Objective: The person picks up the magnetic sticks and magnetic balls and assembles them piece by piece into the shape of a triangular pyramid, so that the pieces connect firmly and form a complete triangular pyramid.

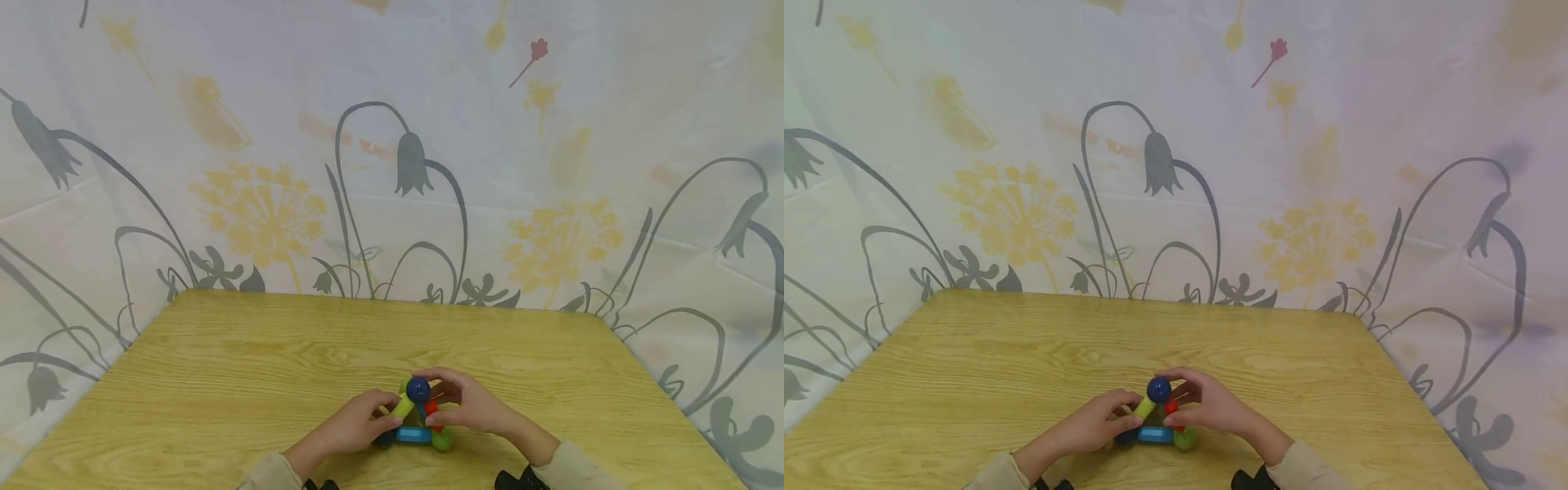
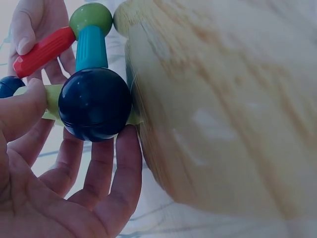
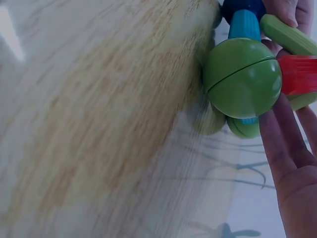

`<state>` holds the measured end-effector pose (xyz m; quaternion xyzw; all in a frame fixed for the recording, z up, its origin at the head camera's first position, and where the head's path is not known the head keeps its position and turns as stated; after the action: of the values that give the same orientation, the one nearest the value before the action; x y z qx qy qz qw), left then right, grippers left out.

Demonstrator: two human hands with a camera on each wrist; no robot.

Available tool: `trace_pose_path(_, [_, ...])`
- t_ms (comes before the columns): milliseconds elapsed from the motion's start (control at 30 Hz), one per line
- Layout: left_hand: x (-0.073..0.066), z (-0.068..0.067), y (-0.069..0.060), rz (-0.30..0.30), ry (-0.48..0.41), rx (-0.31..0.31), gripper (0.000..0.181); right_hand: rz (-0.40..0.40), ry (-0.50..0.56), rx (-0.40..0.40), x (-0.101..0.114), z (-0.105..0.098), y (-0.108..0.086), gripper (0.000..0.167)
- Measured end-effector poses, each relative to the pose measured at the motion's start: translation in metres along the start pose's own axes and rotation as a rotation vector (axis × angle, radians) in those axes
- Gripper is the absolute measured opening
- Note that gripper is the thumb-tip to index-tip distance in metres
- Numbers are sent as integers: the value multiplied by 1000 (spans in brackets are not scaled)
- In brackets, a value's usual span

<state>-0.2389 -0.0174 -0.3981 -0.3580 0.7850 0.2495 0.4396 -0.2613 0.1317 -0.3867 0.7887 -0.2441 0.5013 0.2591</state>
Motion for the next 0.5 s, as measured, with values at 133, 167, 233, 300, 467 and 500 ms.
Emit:
trace_pose_path(133, [2,1,1,-3,18,6,20,22,-12,-19,-2,-1,0,54])
trace_pose_path(167, [2,1,1,-3,19,9,20,27,-22,-25,-2,-1,0,52])
trace_pose_path(233, [3,1,2,-1,22,12,20,40,-42,-38,-2,-1,1,50])
trace_pose_path(300, [4,2,2,0,19,13,20,52,-57,-47,-2,-2,1,47])
trace_pose_path(467, [7,3,2,-15,6,-6,21,57,-63,-48,0,-1,1,47])
trace_pose_path(500, [7,2,1,-19,2,-12,22,44,-74,-46,0,-1,1,47])
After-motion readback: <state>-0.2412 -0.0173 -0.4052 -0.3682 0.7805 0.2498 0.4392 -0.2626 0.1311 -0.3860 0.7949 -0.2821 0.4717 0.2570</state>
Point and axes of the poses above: each hand's wrist, its own y-axis towards the middle knuckle, its own z-axis out of the palm, x = y × z, the point moved 7 cm from there along y, towards the middle knuckle, and after that the axes turned 3 degrees about z, right-handed, at the moved point
